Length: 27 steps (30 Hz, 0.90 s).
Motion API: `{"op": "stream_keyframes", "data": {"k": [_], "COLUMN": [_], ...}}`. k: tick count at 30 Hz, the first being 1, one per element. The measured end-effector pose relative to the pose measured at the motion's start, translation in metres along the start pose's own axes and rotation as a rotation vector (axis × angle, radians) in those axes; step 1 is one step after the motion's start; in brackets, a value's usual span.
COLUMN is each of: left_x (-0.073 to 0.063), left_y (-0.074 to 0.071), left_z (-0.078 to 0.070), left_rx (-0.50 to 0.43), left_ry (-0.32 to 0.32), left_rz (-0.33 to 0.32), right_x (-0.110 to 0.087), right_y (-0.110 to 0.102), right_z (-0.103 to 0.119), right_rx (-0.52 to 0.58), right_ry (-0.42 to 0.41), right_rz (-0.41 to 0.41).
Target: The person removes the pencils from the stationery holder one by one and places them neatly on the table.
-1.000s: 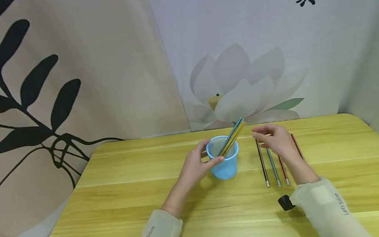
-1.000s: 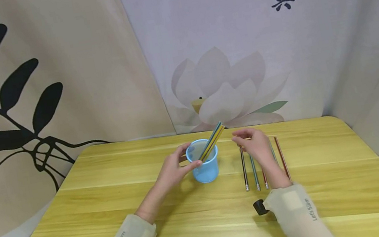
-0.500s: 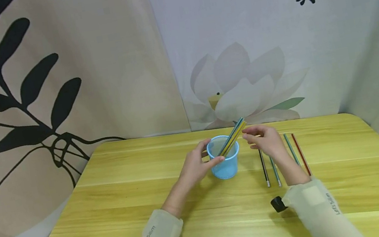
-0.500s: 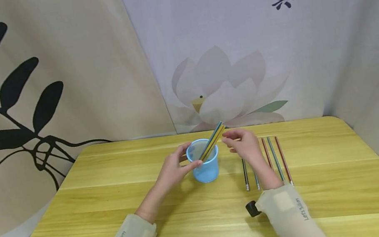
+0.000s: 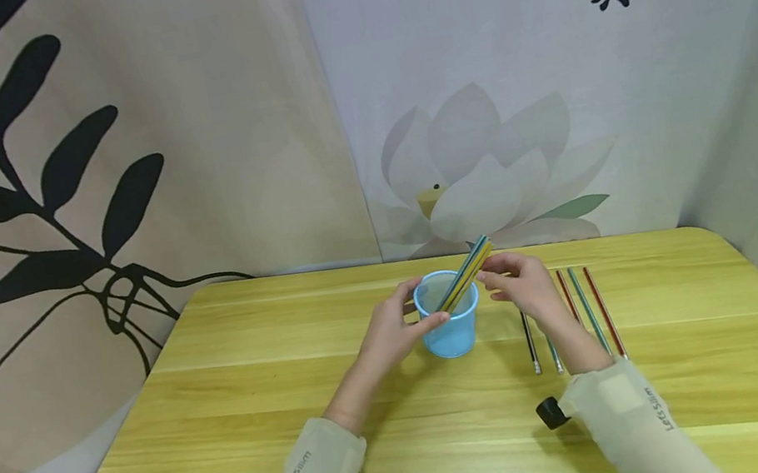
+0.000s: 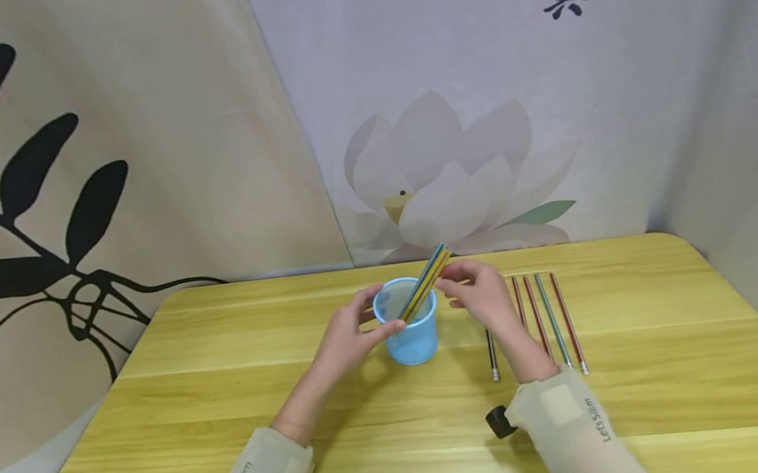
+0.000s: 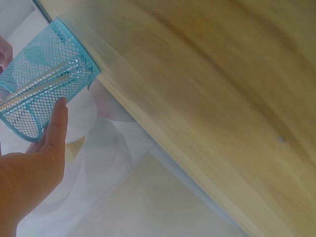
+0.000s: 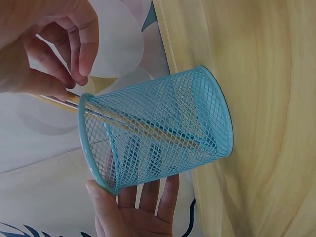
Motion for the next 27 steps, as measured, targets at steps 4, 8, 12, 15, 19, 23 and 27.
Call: {"op": "stream_keyframes", "data": {"k": [4,8,12,15,19,23,27], "left_x": [0.0,0.0,0.0,0.001,0.001,0.001,0.002], "left_y": [0.0,0.0,0.0,0.0,0.001,0.0,-0.001], "left_z": [0.0,-0.001,-0.001,-0.001,-0.001,-0.001,-0.001], "left_rx": [-0.004,0.0,0.004,0.004,0.0,-0.007,-0.003], "left_ry": [-0.002,-0.005,-0.004,-0.006,-0.007,-0.008,-0.001], "left_rz": [0.0,0.001,0.001,-0.001,-0.002,-0.006,-0.012], "right_x": [0.002,0.002,0.001,0.002,0.003,0.003,0.003], "right_y": [0.001,0.002,0.001,0.0,-0.003,-0.007,-0.013], "right_z": [-0.002,-0.002,0.0,0.002,0.005,0.01,0.015], "right_rx": [-0.006,-0.019,-0.023,0.002,0.067,0.086,0.059], "right_ry": [0.006,0.011,0.004,0.0,-0.006,-0.009,-0.007], "right_rz": [-0.021,-0.035,-0.039,-0.036,-0.033,-0.037,-0.049]}}
Point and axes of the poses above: each hand's wrist, its own x-axis towards the middle knuckle, its own y-axis out of the palm, z = x × y, the point moved 8 cm from there along x, towards the middle knuckle
